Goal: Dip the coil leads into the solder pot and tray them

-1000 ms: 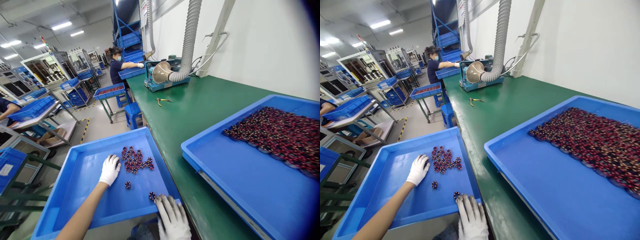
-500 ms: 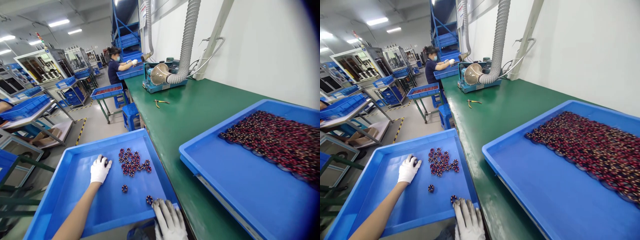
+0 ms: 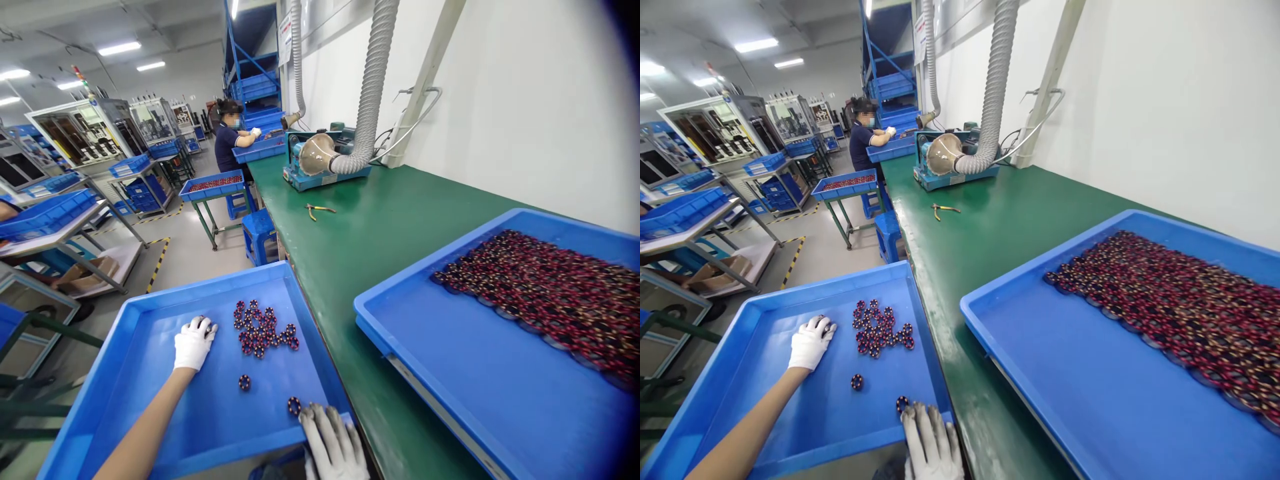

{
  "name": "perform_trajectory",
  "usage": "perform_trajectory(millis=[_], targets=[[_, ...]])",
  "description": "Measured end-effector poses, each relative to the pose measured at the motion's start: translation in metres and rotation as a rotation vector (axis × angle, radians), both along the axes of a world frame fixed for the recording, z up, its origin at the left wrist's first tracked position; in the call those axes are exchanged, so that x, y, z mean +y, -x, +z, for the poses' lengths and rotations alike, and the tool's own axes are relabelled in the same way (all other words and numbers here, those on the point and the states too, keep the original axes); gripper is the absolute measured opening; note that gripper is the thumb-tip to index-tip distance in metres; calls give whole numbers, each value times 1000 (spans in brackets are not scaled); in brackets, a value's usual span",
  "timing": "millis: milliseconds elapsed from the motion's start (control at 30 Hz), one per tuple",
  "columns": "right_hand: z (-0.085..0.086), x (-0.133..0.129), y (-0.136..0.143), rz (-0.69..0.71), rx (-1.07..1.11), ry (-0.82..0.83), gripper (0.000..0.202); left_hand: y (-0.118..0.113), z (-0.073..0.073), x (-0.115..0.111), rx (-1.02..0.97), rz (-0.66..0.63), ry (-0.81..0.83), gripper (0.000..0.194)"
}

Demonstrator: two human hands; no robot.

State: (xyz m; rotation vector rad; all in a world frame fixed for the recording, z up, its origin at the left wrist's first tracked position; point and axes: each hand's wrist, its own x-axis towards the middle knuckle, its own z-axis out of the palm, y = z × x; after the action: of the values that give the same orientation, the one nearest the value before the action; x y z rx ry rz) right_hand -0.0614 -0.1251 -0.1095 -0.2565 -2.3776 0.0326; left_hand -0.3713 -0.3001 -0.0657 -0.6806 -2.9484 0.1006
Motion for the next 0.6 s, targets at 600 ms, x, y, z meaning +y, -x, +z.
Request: perform_trajectory(millis=[600], targets=[[-9,-6,19,-111,318,46,35,17,43,9,-35,156,-736,45]])
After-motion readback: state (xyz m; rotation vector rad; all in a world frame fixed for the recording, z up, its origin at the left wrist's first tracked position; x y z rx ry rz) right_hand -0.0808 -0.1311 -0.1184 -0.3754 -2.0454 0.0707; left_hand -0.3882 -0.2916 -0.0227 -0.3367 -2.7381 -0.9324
